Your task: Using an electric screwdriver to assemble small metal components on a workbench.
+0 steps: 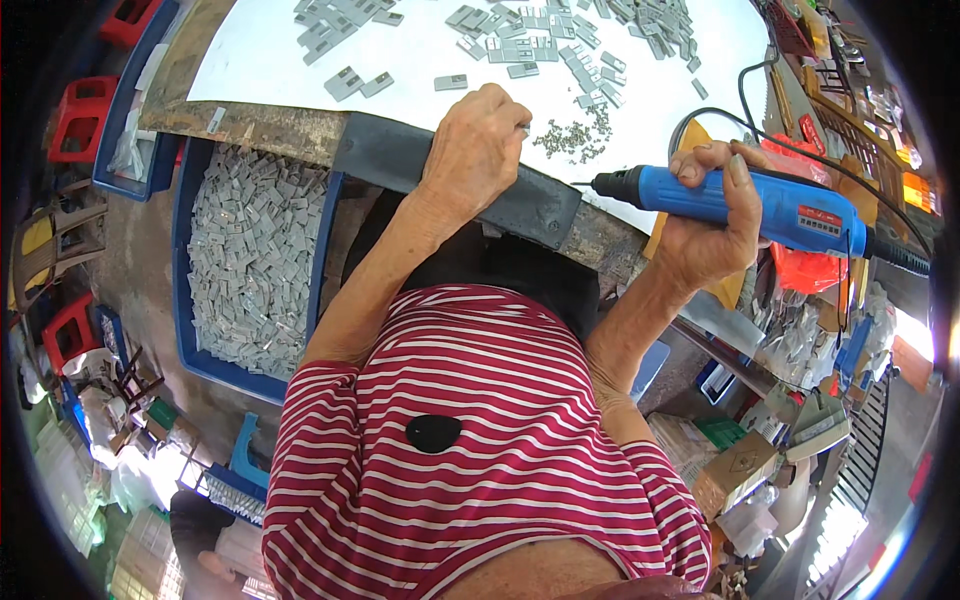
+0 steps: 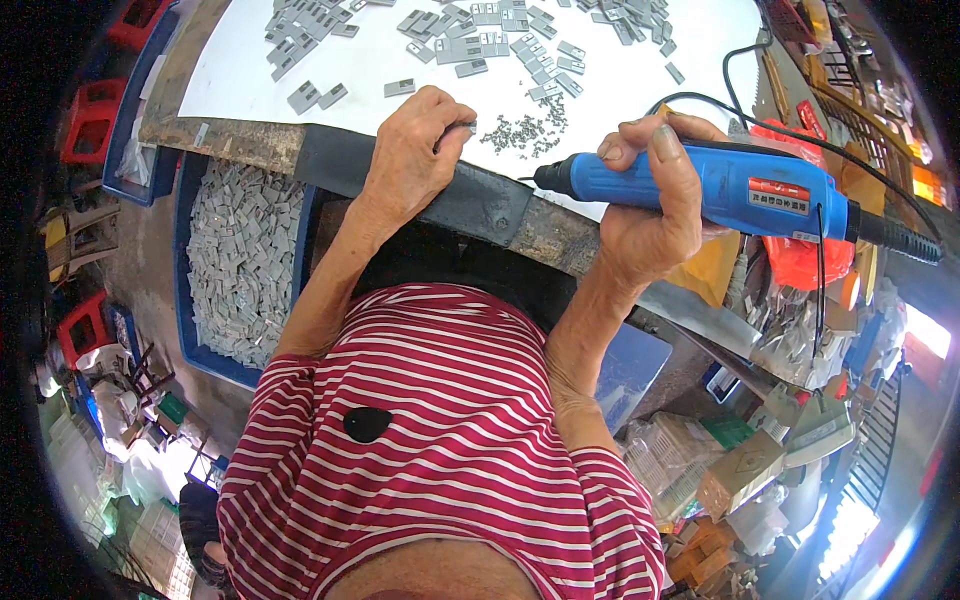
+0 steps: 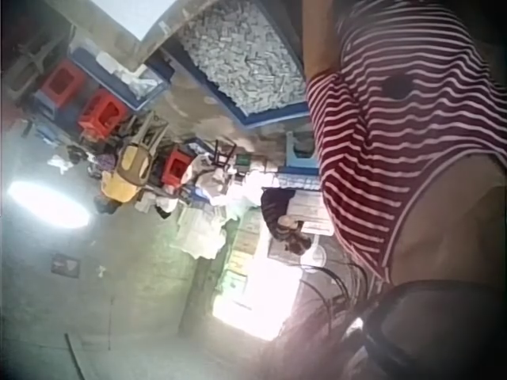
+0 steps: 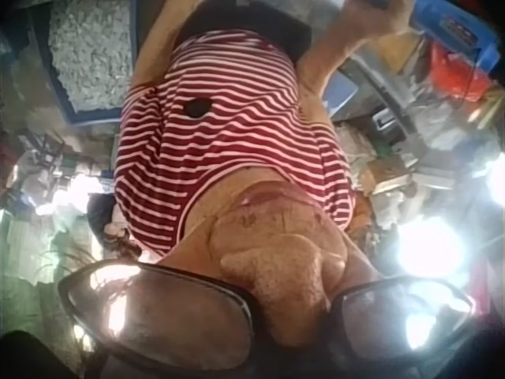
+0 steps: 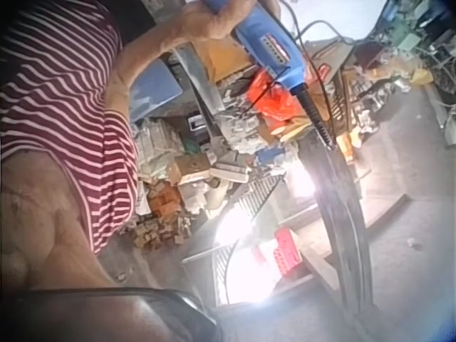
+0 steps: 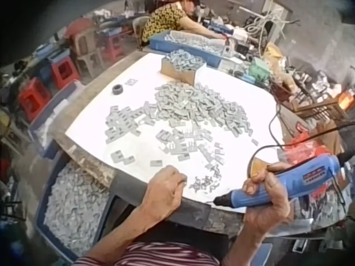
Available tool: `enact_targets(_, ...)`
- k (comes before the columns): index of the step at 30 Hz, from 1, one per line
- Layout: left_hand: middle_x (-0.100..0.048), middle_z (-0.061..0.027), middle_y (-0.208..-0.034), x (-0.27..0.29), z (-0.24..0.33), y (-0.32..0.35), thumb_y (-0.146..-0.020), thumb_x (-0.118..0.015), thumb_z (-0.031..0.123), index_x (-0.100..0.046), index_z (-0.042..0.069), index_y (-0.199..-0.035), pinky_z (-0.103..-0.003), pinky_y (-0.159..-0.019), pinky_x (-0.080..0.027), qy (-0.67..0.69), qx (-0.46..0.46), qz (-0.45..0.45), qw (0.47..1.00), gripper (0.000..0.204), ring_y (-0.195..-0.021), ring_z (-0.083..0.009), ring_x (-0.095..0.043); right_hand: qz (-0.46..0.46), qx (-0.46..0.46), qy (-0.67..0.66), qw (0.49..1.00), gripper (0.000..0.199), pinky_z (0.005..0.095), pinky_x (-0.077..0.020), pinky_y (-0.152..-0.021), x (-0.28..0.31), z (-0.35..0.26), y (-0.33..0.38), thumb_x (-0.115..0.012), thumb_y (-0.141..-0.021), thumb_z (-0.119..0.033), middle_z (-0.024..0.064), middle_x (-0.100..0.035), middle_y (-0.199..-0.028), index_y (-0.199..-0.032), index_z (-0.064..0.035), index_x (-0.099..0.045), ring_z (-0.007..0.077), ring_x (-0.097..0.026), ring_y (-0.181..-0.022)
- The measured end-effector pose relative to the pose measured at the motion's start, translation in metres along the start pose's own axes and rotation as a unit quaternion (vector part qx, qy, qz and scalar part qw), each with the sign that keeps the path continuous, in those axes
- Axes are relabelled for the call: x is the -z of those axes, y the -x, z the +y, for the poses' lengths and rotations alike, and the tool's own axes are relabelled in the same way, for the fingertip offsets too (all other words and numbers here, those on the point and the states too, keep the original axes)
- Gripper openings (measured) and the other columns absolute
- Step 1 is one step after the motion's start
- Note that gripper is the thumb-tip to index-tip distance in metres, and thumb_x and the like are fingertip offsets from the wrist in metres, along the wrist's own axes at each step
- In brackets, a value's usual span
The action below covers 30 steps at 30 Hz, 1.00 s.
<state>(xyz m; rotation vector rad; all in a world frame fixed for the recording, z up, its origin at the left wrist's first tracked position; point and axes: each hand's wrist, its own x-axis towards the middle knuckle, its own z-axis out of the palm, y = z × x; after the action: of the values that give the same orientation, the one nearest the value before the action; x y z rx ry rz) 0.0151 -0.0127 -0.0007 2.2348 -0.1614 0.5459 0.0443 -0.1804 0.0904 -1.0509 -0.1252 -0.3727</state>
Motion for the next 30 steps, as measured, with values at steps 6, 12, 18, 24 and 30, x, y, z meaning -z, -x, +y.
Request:
enact_targets(6, -0.056, -0.0093, -0.079, -0.0005, 0.0001, -0.0007, -0.076, -0.06, 0.003, -0.062, 0.0, -0.083, -0.031, -0.061, -0.046, 0.004, -0.006, 0.003, 1.0, 0.009, -0.068, -0.023, -0.057, -0.008, -0.005, 0.011, 1.0, 0.02, 0.0336, -0.0463, -0.05, -0.001, 0.0034, 0.0007, -0.061, -0.068, -0.001, 0.0188, -0.058, -0.065, -0.085, 0.0077, -0.054, 0.0209, -0.053, -0.049)
enact_targets(12, -0.057, -0.0093, -0.078, -0.0005, 0.0005, -0.0008, -0.076, -0.06, 0.004, -0.062, 0.0, -0.083, -0.031, -0.061, -0.046, -0.005, -0.003, 0.003, 1.0, 0.008, -0.067, -0.0224, -0.057, -0.009, -0.013, 0.011, 1.0, 0.02, 0.0339, -0.0469, -0.051, 0.0013, 0.0077, 0.0, -0.061, -0.068, 0.0, 0.0185, -0.058, -0.065, -0.086, 0.0068, -0.054, 0.021, -0.053, -0.05)
enact_targets(18, -0.057, -0.0095, -0.079, -0.001, 0.0003, -0.0007, -0.076, -0.06, 0.004, -0.063, 0.001, -0.083, -0.03, -0.061, -0.046, -0.001, 0.003, 0.001, 1.0, 0.008, -0.067, -0.0217, -0.058, -0.005, -0.009, 0.018, 1.0, 0.019, 0.0336, -0.0467, -0.051, 0.0008, 0.0086, -0.0002, -0.061, -0.068, 0.0, 0.0186, -0.058, -0.065, -0.084, 0.0063, -0.054, 0.0208, -0.053, -0.05)
enact_targets(24, -0.057, -0.0096, -0.079, -0.0009, 0.0005, -0.0006, -0.076, -0.059, 0.003, -0.063, 0.001, -0.083, -0.03, -0.061, -0.046, 0.008, 0.003, 0.003, 1.0, 0.008, -0.067, -0.0222, -0.058, 0.01, -0.012, 0.008, 1.0, 0.018, 0.0332, -0.0458, -0.05, 0.0031, 0.0077, 0.0006, -0.062, -0.068, 0.0, 0.019, -0.058, -0.065, -0.084, 0.0061, -0.055, 0.0207, -0.052, -0.049)
enact_targets(30, -0.057, -0.0097, -0.079, -0.0003, 0.0006, 0.0005, -0.075, -0.059, 0.003, -0.062, 0.001, -0.083, -0.031, -0.061, -0.046, 0.007, 0.005, -0.002, 1.0, 0.009, -0.068, -0.0226, -0.058, 0.017, -0.014, 0.008, 1.0, 0.018, 0.033, -0.0453, -0.05, 0.0045, 0.0079, 0.0019, -0.062, -0.068, 0.0, 0.0191, -0.058, -0.065, -0.084, 0.0062, -0.055, 0.0204, -0.052, -0.05)
